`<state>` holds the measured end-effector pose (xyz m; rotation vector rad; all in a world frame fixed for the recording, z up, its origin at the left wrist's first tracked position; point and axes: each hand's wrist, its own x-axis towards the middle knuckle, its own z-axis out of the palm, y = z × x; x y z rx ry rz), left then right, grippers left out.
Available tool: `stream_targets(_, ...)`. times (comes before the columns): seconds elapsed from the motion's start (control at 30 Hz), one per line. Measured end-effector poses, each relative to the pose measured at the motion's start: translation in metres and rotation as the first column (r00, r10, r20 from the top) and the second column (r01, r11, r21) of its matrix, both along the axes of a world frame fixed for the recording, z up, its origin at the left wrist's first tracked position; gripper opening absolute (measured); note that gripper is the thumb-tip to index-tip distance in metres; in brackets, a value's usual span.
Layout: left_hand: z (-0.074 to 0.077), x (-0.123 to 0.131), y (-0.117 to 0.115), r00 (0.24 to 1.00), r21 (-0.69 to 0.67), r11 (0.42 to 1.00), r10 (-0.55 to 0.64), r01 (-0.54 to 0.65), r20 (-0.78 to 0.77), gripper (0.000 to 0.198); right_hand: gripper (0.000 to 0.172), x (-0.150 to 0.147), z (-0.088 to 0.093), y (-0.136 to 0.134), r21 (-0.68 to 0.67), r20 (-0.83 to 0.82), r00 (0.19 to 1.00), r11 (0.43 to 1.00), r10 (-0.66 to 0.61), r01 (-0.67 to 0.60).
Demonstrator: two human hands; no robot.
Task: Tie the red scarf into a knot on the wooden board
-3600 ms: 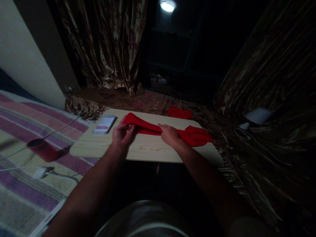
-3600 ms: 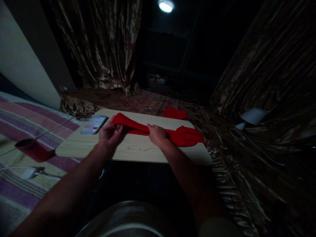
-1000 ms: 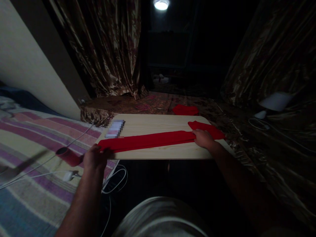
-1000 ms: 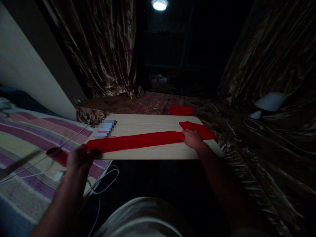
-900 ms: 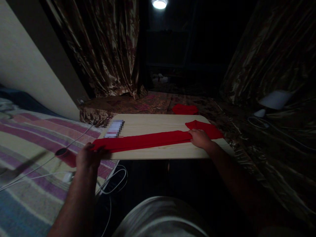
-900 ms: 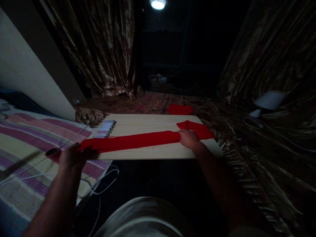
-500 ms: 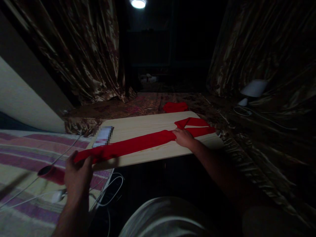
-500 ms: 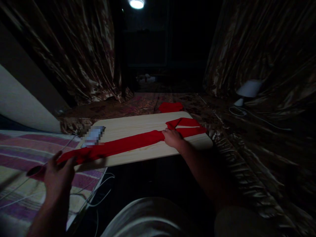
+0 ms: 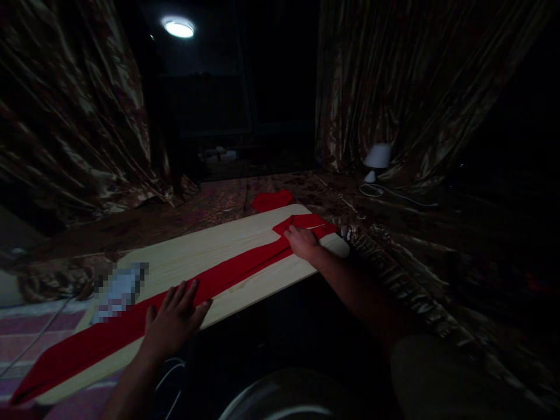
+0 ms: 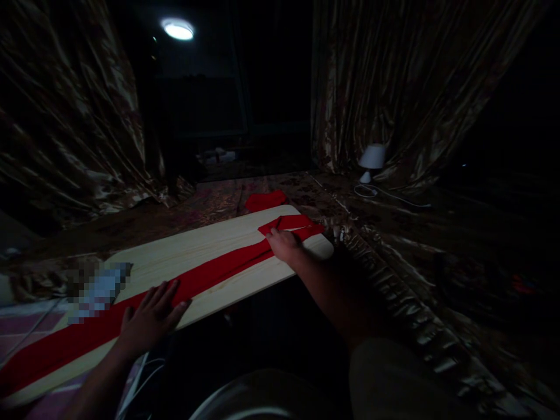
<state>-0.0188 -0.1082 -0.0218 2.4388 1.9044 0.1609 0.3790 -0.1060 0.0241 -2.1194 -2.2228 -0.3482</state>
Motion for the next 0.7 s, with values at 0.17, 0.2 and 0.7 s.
stream_targets(0.17, -0.001, -0.005, 0.001, 0.999, -0.016, 1.000, -0.006, 0.005, -0.038, 0.072, 0.028, 0.025, 0.005, 0.007, 0.292, -0.149, 0.989, 0.956, 0.004, 0.040)
stream_targets(0.2, -0.002, -0.006, 0.003, 0.999, -0.021, 1.000, -0.012, 0.011, -0.039, 0.072, 0.025, 0.028, 0.006, 0.010, 0.349, -0.194, 0.981, 0.935, 0.006, 0.064)
stream_targets(0.7, 0.001, -0.008, 0.002, 0.999, -0.008, 0.999, -0.050, 0.050, -0.010, 0.070, 0.034, 0.094, 0.039, 0.026, 0.175, -0.217, 0.895, 0.887, -0.389, 0.428)
